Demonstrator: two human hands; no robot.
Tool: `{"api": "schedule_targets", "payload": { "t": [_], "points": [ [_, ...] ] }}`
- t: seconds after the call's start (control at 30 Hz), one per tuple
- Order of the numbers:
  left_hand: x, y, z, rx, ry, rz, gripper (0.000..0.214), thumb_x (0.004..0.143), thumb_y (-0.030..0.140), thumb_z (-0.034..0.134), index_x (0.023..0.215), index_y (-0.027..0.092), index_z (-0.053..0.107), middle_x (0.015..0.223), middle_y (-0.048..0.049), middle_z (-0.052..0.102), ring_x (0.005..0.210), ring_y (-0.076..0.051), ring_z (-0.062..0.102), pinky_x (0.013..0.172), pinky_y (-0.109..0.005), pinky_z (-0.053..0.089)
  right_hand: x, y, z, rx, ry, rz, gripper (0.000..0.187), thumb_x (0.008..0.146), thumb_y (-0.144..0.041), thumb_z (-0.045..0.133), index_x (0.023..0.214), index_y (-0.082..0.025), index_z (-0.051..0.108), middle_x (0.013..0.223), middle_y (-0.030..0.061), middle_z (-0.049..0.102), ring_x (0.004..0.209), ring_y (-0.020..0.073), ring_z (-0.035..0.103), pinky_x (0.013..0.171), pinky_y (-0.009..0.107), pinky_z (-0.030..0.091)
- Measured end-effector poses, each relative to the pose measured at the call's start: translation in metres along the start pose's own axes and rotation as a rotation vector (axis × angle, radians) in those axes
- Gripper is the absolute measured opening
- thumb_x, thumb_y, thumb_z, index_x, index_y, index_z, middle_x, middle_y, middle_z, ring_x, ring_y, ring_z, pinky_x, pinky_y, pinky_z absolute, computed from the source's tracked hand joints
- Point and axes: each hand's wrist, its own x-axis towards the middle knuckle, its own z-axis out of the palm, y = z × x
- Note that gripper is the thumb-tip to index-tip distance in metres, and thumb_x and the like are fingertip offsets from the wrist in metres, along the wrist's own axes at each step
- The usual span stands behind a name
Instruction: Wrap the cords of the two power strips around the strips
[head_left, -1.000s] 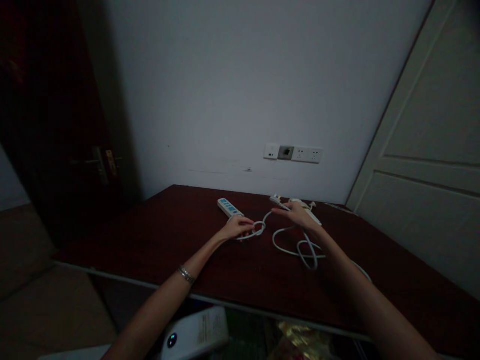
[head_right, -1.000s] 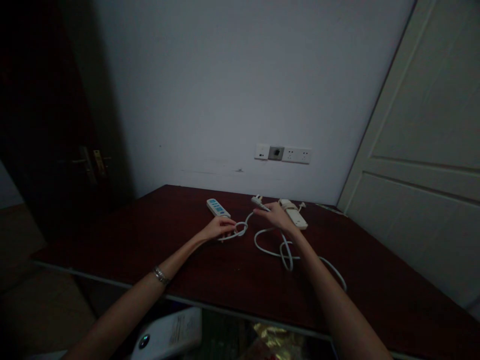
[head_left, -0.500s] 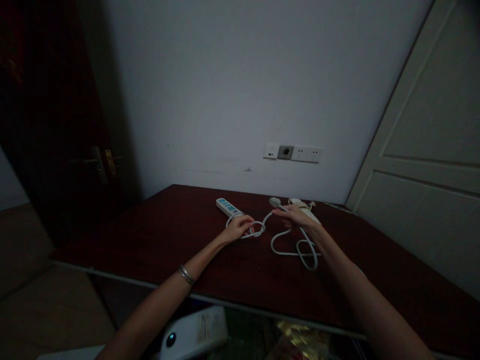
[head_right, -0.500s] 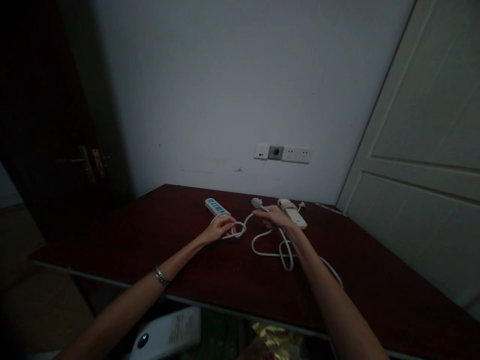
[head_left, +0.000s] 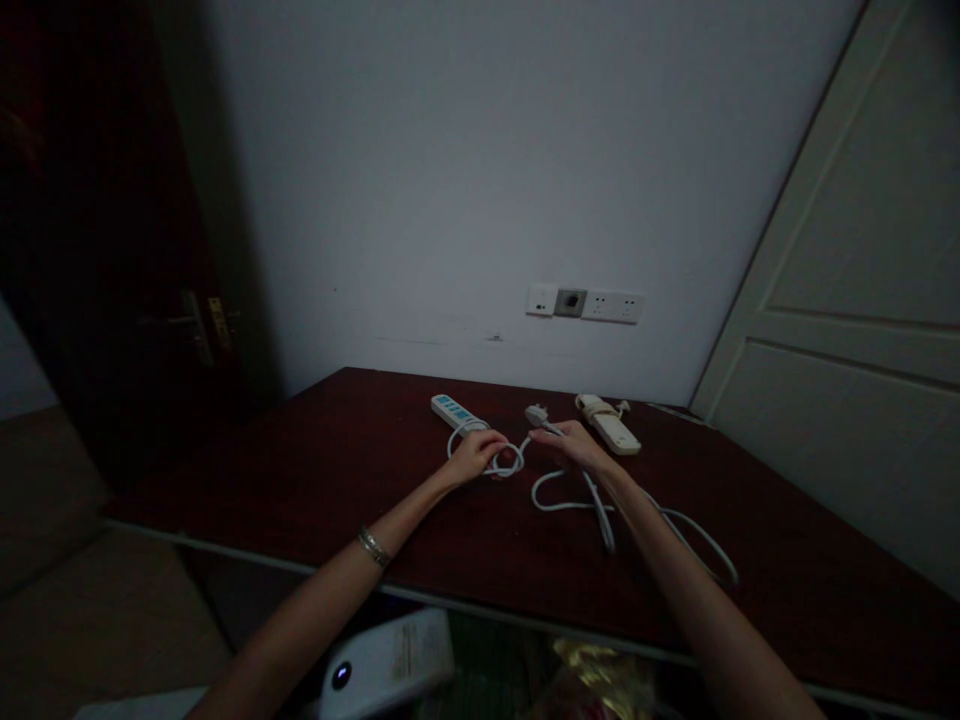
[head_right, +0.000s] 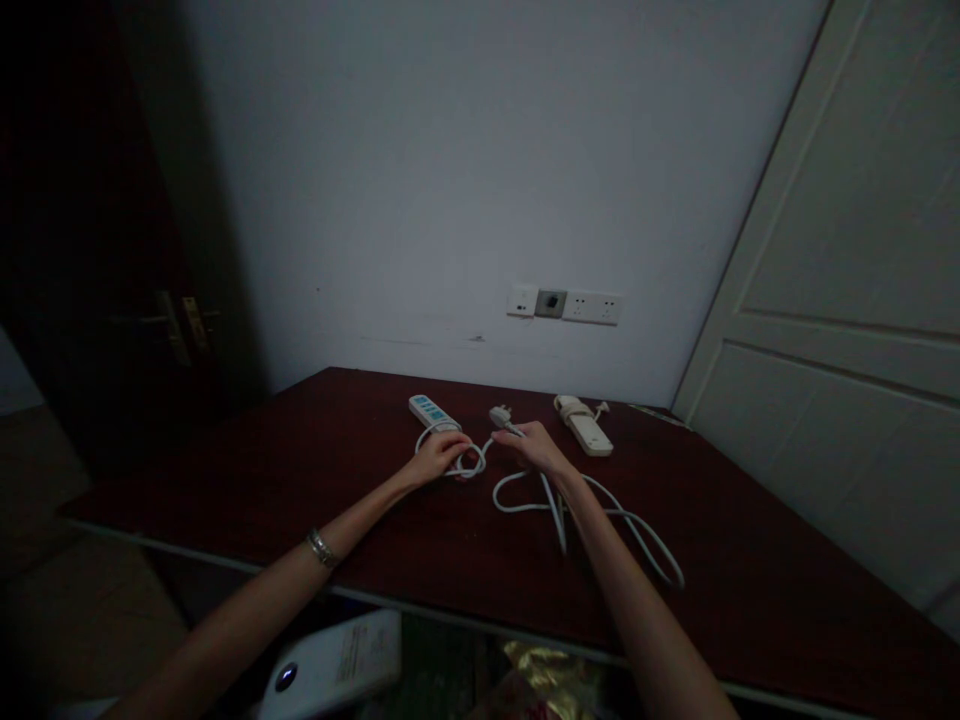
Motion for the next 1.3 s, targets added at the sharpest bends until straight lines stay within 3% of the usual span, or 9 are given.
{"api": "schedule_targets", "payload": {
  "t": [0.23,0.47,0.6,0.73,0.9,1.0,1.17,1.23,1.3],
  "points": [
    [0.002,0.004,0.000,0.024,0.013,0.004,0.017,0.083,0.031,0.053,0.082,0.016,0.062,0.057,0.0009,0.053,0.047,-0.013,0.047,0.053,-0.025,0.035,-0.004,0.009,0.021,-0.096,0.076,-0.077,0.045,0.059,-0.058,0.064,0.051,-0.017,0.046,0.046,-0.0058,0.032,0.046,0.0068,0.026,0.045,0.023,0.018],
    [0.003,0.001,0.000,0.020,-0.022,0.009,0.019,0.082,0.032,0.053,0.080,0.015,0.061,0.061,0.0001,0.053,0.045,-0.011,0.048,0.050,-0.024,0.034,-0.014,0.005,0.036,-0.146,0.158,-0.174,0.045,0.068,-0.058,0.054,0.052,-0.018,0.042,0.050,-0.0040,0.031,0.051,0.0085,0.028,0.048,0.023,0.021],
    [0.005,-0.002,-0.001,0.013,-0.041,0.025,0.020,0.081,0.033,0.055,0.076,0.015,0.060,0.074,-0.0020,0.054,0.045,-0.009,0.049,0.048,-0.024,0.034,-0.017,0.003,0.043,-0.168,0.163,-0.207,0.043,0.071,-0.056,0.053,0.055,-0.016,0.049,0.051,-0.0030,0.037,0.051,0.0096,0.032,0.049,0.023,0.024],
    [0.006,-0.001,-0.004,0.011,-0.061,0.036,0.022,0.080,0.034,0.057,0.074,0.013,0.062,0.074,-0.0027,0.053,0.045,-0.008,0.048,0.048,-0.025,0.035,-0.018,0.008,0.048,-0.183,0.170,-0.229,0.035,0.066,-0.048,0.063,0.070,-0.013,0.062,0.059,0.0004,0.056,0.055,0.0130,0.046,0.053,0.023,0.034],
    [0.008,0.005,-0.002,0.022,-0.036,0.056,0.023,0.079,0.035,0.057,0.079,0.013,0.064,0.077,-0.0037,0.056,0.050,-0.009,0.051,0.050,-0.025,0.039,-0.016,0.018,0.052,-0.201,0.315,-0.203,0.030,0.065,-0.042,0.063,0.069,-0.012,0.065,0.060,0.0045,0.063,0.054,0.0156,0.053,0.052,0.024,0.038],
    [0.008,0.013,-0.001,0.148,0.085,0.184,0.019,0.077,0.029,0.061,0.087,0.014,0.065,0.082,-0.0045,0.059,0.068,-0.015,0.057,0.063,-0.028,0.045,-0.015,0.021,0.052,-0.189,0.399,-0.196,0.031,0.063,-0.043,0.063,0.065,-0.012,0.064,0.057,0.0049,0.062,0.052,0.0150,0.051,0.051,0.024,0.037],
    [-0.012,0.036,-0.009,0.555,0.380,0.470,0.017,0.083,0.026,0.054,0.095,0.015,0.060,0.094,-0.0082,0.060,0.090,-0.019,0.056,0.082,-0.035,0.046,-0.014,0.019,0.042,-0.096,0.487,-0.173,0.034,0.061,-0.047,0.065,0.061,-0.013,0.064,0.056,0.0052,0.062,0.053,0.0153,0.052,0.052,0.025,0.038],
    [-0.023,0.045,-0.012,0.763,0.386,0.559,0.021,0.084,0.028,0.053,0.099,0.014,0.059,0.098,-0.0106,0.059,0.097,-0.021,0.054,0.087,-0.038,0.045,-0.015,0.016,0.038,-0.038,0.501,-0.160,0.037,0.059,-0.050,0.066,0.059,-0.013,0.064,0.054,0.0045,0.061,0.051,0.0150,0.051,0.051,0.026,0.037],
    [-0.032,0.051,-0.010,0.952,0.312,0.605,0.032,0.084,0.033,0.055,0.108,0.013,0.057,0.106,-0.0137,0.058,0.104,-0.025,0.052,0.091,-0.041,0.043,-0.016,0.013,0.036,0.019,0.502,-0.149,0.040,0.056,-0.052,0.067,0.059,-0.013,0.064,0.053,0.0036,0.060,0.051,0.0144,0.050,0.051,0.026,0.037]
  ]
}}
